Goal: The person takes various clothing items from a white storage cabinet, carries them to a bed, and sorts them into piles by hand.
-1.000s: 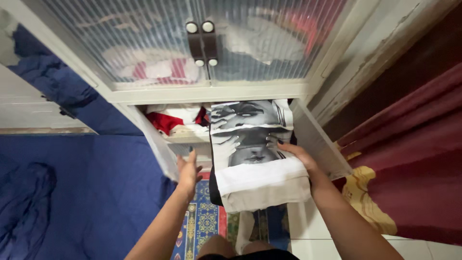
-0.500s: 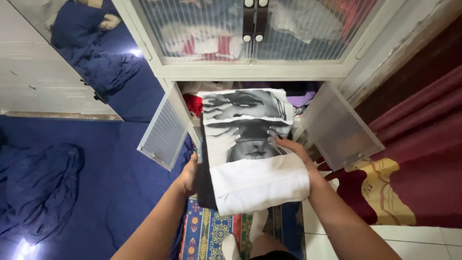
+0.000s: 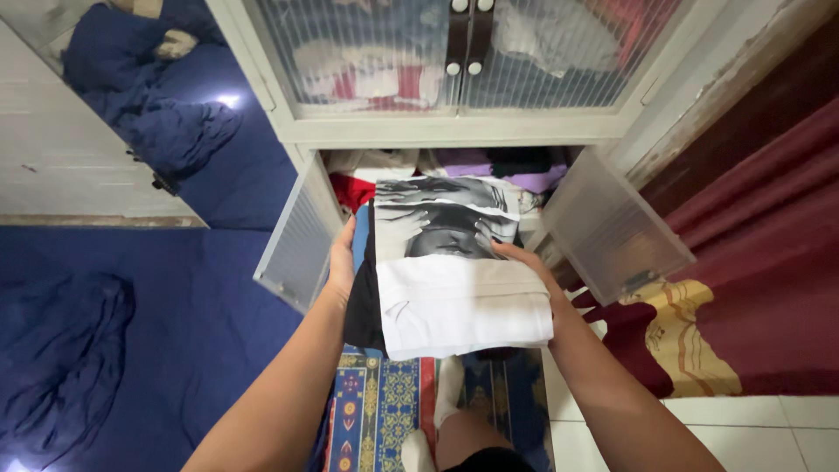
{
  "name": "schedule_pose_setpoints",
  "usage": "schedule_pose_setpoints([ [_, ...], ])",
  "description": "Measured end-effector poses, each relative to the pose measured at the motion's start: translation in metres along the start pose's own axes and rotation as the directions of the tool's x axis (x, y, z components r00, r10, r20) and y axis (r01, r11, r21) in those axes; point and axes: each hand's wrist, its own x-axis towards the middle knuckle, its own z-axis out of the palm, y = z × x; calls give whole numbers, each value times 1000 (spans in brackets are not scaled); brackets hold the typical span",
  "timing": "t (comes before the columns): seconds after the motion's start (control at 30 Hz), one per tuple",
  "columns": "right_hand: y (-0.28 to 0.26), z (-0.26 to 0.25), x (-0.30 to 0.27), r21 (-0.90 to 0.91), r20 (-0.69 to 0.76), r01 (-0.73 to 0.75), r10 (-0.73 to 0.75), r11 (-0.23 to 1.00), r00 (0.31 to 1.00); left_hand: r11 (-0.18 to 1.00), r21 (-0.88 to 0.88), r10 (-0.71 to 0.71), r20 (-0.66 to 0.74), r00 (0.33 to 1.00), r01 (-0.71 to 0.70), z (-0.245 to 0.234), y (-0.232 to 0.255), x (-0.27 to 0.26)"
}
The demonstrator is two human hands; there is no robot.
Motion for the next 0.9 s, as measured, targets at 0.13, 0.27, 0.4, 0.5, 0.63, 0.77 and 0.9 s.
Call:
schedule_pose_setpoints([
  [0.13, -52, 8, 31, -74, -1, -38, 38, 997, 999, 998, -60, 2, 60, 998, 1, 10, 11, 53],
  [0.27, -98, 13, 50, -92, 35, -3, 6, 996, 999, 997, -36, 63, 11, 998, -62, 35, 14, 68],
  [0.4, -139, 17, 88, -314, -22, -103, 102, 944, 995, 997, -69, 29, -138, 990, -39, 55, -3, 59],
  [0.5, -158, -15, 127, -531, 84, 9, 42, 847, 996, 994, -104, -47, -129, 991, 33, 43, -18, 66],
  [0.63, -189, -53, 231, -913, 269, 255, 1, 319, 963, 989, -60, -139, -152, 978, 132, 6, -32, 84],
  [0.77, -220, -94, 280, -973, -16, 84, -420, 217, 908, 969, -56, -243, -99, 965, 239, -10, -32, 110],
  [0.9, -245, -112, 292, -919, -130, 169, -678, 356, 723, 967, -5, -255, -92, 963, 255, 8, -13, 139],
])
